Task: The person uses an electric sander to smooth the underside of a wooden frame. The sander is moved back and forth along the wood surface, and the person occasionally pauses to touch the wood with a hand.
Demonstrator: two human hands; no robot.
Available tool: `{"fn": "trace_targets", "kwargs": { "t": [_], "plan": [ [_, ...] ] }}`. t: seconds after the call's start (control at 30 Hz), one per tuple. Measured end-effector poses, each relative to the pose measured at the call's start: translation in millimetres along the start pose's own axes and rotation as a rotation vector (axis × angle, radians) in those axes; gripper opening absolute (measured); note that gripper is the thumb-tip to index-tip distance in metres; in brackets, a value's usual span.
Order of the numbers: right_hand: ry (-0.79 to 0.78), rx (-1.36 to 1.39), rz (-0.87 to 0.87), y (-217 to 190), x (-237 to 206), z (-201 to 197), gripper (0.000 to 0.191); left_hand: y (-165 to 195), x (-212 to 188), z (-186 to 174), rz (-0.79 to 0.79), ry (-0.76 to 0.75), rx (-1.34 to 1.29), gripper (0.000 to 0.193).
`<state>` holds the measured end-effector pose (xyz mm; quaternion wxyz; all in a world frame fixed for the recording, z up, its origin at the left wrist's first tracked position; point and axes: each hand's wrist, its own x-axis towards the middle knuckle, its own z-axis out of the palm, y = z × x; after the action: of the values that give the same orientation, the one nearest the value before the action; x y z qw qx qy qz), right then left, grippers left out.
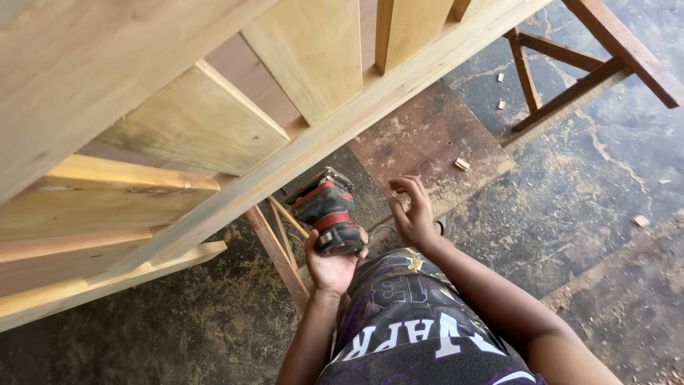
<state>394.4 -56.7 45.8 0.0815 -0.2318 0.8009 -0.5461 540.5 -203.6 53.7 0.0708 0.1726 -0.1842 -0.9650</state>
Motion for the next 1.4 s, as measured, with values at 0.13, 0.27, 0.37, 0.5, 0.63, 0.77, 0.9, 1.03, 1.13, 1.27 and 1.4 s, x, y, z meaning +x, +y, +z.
{"fn": "trace_targets", "kwargs": {
  "t": [0.13, 0.27, 0.37, 0.5, 0.63, 0.77, 0.9, 1.03, 1.13, 1.27, 1.4],
  "plan": [
    [-0.408, -0.272, 0.396, 46.7, -32.0, 41.8, 0.09, 17.4, -20.0, -15.9, -0.037, -0.086, -0.042, 0.076],
    [-1.145, -0.059, 0.056, 46.8, -66.1, 72.9, 0.068, 28.5, -31.5, -14.0, -0.022, -0.128, 0.013, 0.077],
    [-1.318, -0.135, 0.044, 40.7, -64.6, 83.9, 0.035, 31.9, -36.2, -11.1, -0.024, -0.15, 0.049, 0.076],
    [-1.075, -0.258, 0.153, 32.0, -45.3, 80.9, 0.035, 39.2, -41.8, -14.6, 0.073, -0.122, 0.134, 0.073],
    [-0.903, -0.122, 0.08, 35.8, -20.6, 67.2, 0.04, 49.3, -46.7, -22.7, 0.223, 0.051, 0.327, 0.07],
    [-0.746, 0.133, 0.092, 34.0, -0.8, 50.4, 0.042, 42.9, -30.3, -22.9, 0.33, 0.135, 0.53, 0.066],
    [-0.45, 0.449, -0.21, 10.5, 8.5, 26.0, 0.059, 14.7, 9.5, -10.6, 0.339, 0.167, 0.533, 0.065],
    [-0.206, 0.397, -0.648, -17.4, 25.0, 12.2, 0.076, -2.0, 34.6, 3.1, 0.285, 0.241, 0.37, 0.065],
    [-0.234, 0.148, -0.661, -30.9, 39.2, 17.6, 0.08, -2.4, 39.0, 4.5, 0.257, 0.201, 0.327, 0.065],
    [-0.38, 0.035, -0.516, -40.3, 43.8, 33.3, 0.087, 6.6, 36.8, -11.9, 0.263, 0.249, 0.29, 0.064],
    [-0.501, 0.148, -0.441, -47.6, 43.6, 56.8, 0.097, 25.1, 30.9, -35.6, 0.214, 0.315, 0.458, 0.064]
  ]
}}
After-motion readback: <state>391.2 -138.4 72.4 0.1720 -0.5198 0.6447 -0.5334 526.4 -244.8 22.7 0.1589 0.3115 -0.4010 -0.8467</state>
